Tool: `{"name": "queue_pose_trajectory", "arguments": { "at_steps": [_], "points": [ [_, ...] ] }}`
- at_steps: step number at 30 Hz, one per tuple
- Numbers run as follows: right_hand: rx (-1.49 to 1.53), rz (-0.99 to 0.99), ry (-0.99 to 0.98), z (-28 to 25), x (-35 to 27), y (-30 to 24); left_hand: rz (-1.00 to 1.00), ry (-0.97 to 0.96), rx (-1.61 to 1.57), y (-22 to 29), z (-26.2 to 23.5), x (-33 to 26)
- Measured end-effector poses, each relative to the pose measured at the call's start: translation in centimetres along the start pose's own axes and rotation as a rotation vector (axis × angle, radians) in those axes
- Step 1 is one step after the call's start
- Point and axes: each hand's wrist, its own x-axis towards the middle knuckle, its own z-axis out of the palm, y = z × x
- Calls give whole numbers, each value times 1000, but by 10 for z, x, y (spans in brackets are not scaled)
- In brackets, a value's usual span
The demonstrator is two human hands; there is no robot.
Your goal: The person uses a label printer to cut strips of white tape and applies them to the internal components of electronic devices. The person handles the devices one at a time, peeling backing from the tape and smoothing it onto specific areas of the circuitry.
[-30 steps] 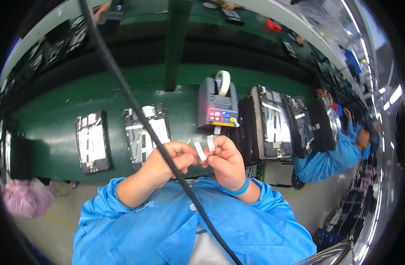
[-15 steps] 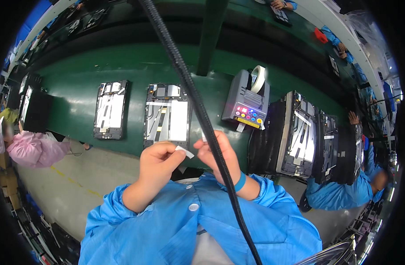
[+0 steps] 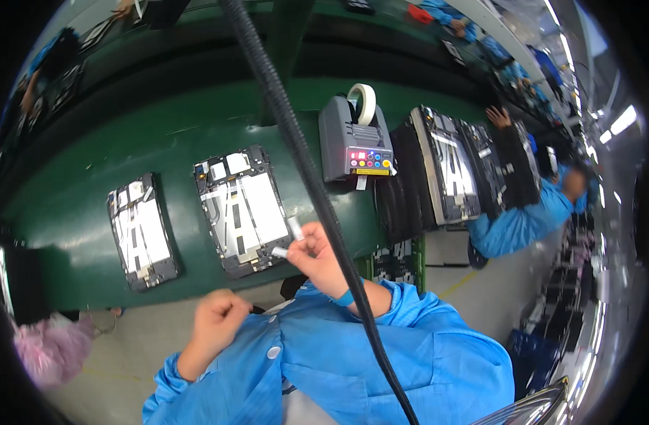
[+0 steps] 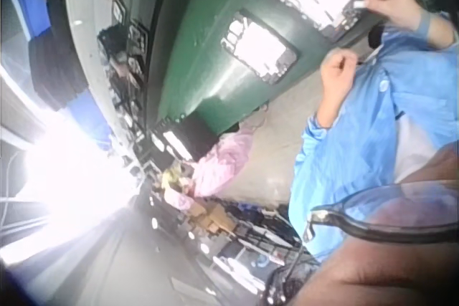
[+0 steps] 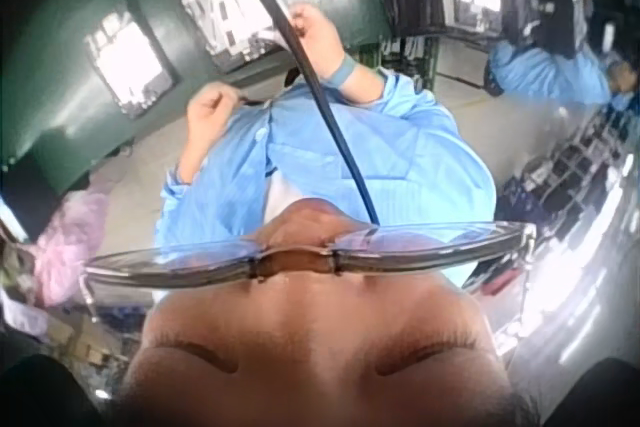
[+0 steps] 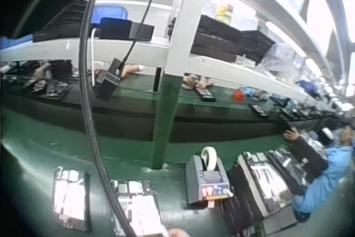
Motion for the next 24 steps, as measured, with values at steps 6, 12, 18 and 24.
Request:
{"name": "queue_pose_trajectory", "arguments": {
  "at_steps": [6, 12, 18, 24],
  "points": [
    [-60, -48, 447, 0, -8, 56, -458, -433, 37, -146, -32, -45],
    [-428, -163, 288, -19, 1, 92, -609, -757, 402, -333, 48, -42],
    [-73, -246, 214, -45, 6, 123, -310, -1194, 765, -479, 190, -78],
    [146, -148, 83, -59, 9, 124, -366, -1141, 806, -498, 225, -25]
  ]
}}
